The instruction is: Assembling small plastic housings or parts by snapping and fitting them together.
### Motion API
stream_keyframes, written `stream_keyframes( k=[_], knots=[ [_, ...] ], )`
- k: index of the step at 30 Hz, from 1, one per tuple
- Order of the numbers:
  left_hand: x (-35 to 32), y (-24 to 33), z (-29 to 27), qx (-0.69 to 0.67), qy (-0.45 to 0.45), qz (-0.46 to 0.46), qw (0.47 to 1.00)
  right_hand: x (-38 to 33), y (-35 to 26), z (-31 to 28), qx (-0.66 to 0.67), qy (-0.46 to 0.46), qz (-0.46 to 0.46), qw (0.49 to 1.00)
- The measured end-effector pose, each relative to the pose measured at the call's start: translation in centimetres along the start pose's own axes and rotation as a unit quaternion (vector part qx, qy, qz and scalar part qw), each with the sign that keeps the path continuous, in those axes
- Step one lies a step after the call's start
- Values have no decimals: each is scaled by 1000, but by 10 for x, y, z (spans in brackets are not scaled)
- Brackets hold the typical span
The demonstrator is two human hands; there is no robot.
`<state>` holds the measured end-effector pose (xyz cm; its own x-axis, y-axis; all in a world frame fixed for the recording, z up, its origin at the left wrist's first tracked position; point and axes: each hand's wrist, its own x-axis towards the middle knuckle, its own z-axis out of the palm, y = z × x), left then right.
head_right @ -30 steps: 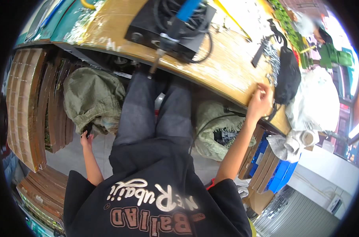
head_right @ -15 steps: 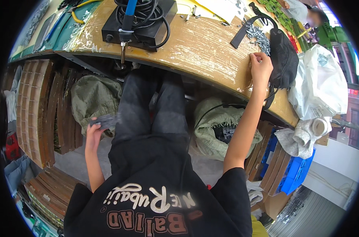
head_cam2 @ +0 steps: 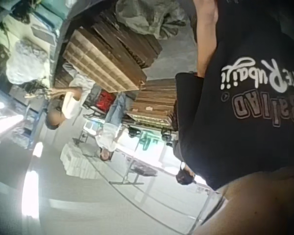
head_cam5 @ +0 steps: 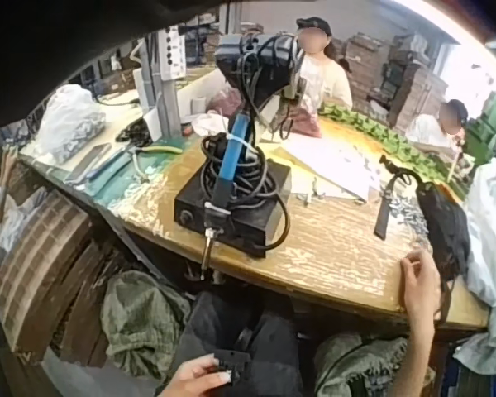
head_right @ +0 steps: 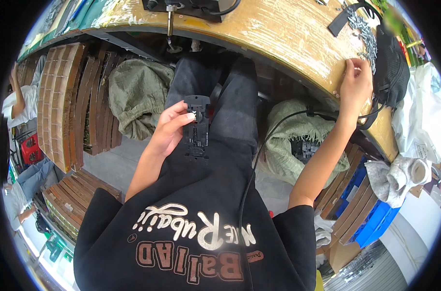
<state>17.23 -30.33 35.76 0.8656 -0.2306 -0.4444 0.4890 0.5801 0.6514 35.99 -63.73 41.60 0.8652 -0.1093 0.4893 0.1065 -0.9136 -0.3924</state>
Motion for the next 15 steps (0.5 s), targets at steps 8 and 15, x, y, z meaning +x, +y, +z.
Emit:
stream_keyframes(
  k=[8,15],
  knots=[
    [3,1,17,69,-23,9,997,5,0,-10,7,-81,65,995],
    [-2,6,24,111,-52,29,992,-9,-7,-4,-72,2,-1,997]
  ],
)
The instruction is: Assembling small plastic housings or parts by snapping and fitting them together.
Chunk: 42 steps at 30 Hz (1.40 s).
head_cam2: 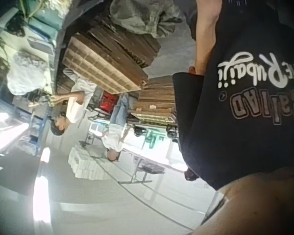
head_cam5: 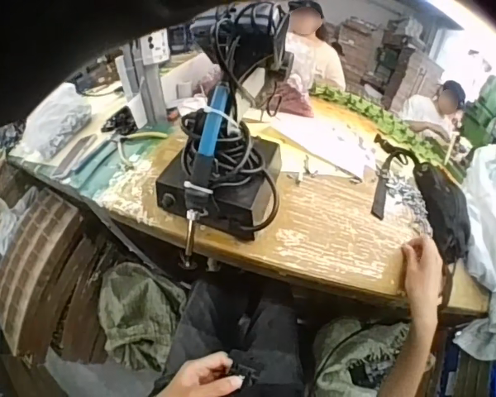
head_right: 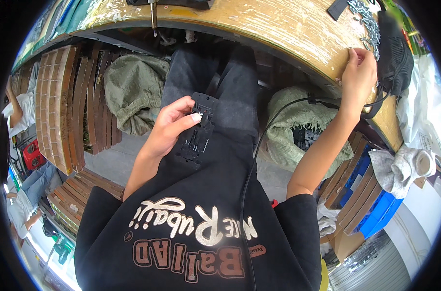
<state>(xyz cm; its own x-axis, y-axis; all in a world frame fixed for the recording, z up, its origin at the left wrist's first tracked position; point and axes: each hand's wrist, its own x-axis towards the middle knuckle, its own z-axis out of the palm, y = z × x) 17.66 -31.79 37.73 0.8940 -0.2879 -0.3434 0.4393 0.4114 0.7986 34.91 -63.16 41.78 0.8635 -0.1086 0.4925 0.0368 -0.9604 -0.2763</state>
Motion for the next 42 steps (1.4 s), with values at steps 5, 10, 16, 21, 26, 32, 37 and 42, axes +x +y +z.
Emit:
stream_keyframes(
  k=[5,10,16,21,26,32,37,42],
  knots=[
    [-3,9,7,3,-20,-7,1000,-24,-21,-23,278,-59,74,956],
    [-5,7,12,96,-2,-4,995,-86,-99,-36,464,-319,76,822],
    [-5,8,19,237,15,47,970,-120,-121,-35,462,-417,-18,782],
    [-7,15,22,290,13,57,955,-123,-124,-37,450,-430,9,783],
    [-7,14,21,330,14,65,942,-125,-122,-32,459,-423,7,781],
    [-7,15,22,325,-13,89,942,-131,-119,-27,521,-392,35,757],
    [-8,15,24,348,-4,103,932,-136,-119,-29,511,-388,29,766],
    [-7,18,25,354,4,93,931,-146,-123,-26,525,-355,63,771]
  ],
)
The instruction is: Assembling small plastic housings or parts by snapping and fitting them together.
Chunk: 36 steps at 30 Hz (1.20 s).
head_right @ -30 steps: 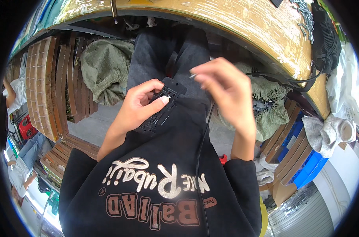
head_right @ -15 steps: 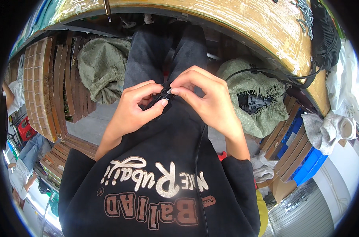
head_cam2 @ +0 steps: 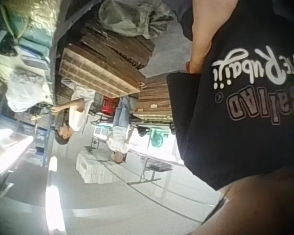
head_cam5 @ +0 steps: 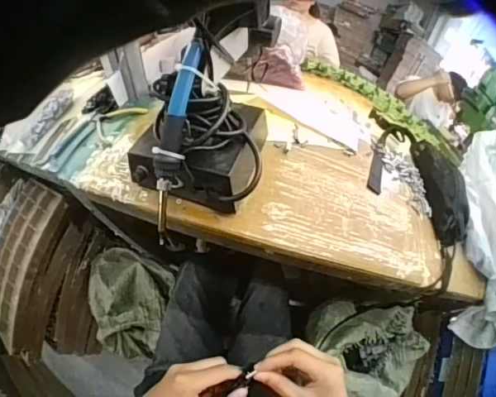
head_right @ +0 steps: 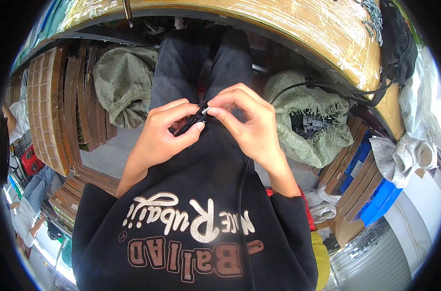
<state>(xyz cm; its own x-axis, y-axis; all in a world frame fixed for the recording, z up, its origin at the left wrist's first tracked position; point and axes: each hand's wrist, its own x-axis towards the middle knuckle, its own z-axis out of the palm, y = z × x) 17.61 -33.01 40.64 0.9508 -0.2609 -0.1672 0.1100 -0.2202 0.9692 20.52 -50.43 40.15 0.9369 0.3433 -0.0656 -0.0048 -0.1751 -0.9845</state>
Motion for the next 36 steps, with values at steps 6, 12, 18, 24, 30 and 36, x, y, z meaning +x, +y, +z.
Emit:
stream_keyframes(
  k=[6,12,18,24,30,36],
  knots=[
    [0,3,-2,18,-6,7,1000,-4,1,5,57,44,9,997],
    [2,3,0,37,-7,24,999,-5,2,6,-1,55,-12,998],
    [-1,3,1,113,6,48,992,-4,-3,8,41,74,29,996],
    [13,-23,-8,60,-56,80,993,2,-6,-4,-66,-24,-7,998],
    [6,-60,-12,-541,-257,-154,786,14,-8,1,51,-89,-66,993],
    [-3,-51,-30,-651,-174,-189,714,33,16,33,114,-71,-36,990]
  ],
)
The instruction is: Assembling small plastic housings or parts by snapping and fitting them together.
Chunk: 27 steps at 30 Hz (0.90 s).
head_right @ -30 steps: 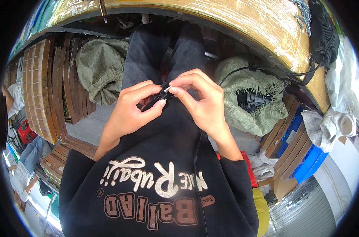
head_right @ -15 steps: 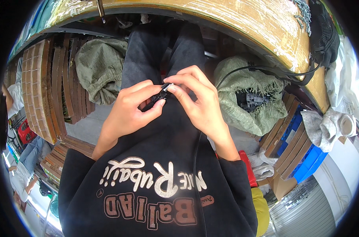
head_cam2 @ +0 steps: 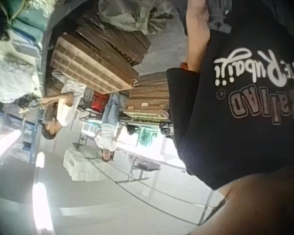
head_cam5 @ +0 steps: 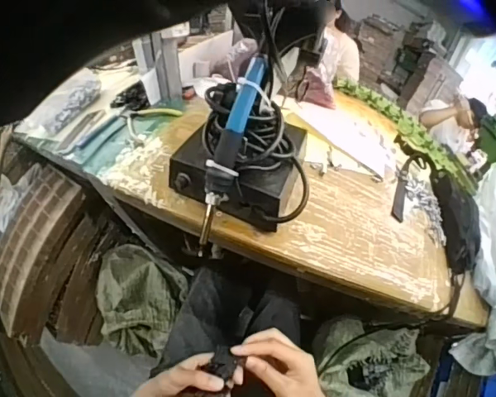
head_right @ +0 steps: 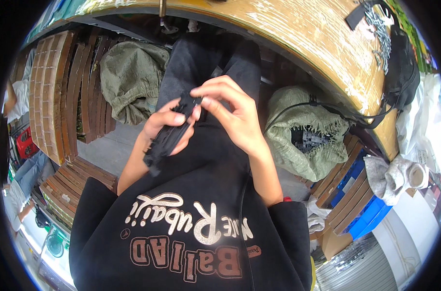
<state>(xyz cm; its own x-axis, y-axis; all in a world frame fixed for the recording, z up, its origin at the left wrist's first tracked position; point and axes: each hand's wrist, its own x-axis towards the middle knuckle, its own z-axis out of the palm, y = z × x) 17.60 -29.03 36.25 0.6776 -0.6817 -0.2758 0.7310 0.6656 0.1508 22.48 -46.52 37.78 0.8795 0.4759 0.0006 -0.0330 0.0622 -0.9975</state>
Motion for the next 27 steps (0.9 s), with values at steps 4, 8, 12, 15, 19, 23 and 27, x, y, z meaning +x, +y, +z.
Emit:
stream_keyframes(
  k=[4,8,12,15,19,23,27],
  knots=[
    [11,8,7,348,243,276,862,6,1,16,84,9,160,983],
    [15,33,15,376,298,324,815,6,-15,25,143,-99,295,940],
    [21,49,17,368,298,336,814,11,-22,36,196,-34,283,938],
    [25,57,19,362,281,348,818,17,-30,44,211,-4,265,941],
    [26,64,25,368,261,353,820,21,-34,44,237,4,235,943],
    [26,67,27,374,249,356,820,22,-36,45,245,7,218,945],
    [25,68,28,375,243,358,820,22,-34,46,248,11,213,945]
  ],
)
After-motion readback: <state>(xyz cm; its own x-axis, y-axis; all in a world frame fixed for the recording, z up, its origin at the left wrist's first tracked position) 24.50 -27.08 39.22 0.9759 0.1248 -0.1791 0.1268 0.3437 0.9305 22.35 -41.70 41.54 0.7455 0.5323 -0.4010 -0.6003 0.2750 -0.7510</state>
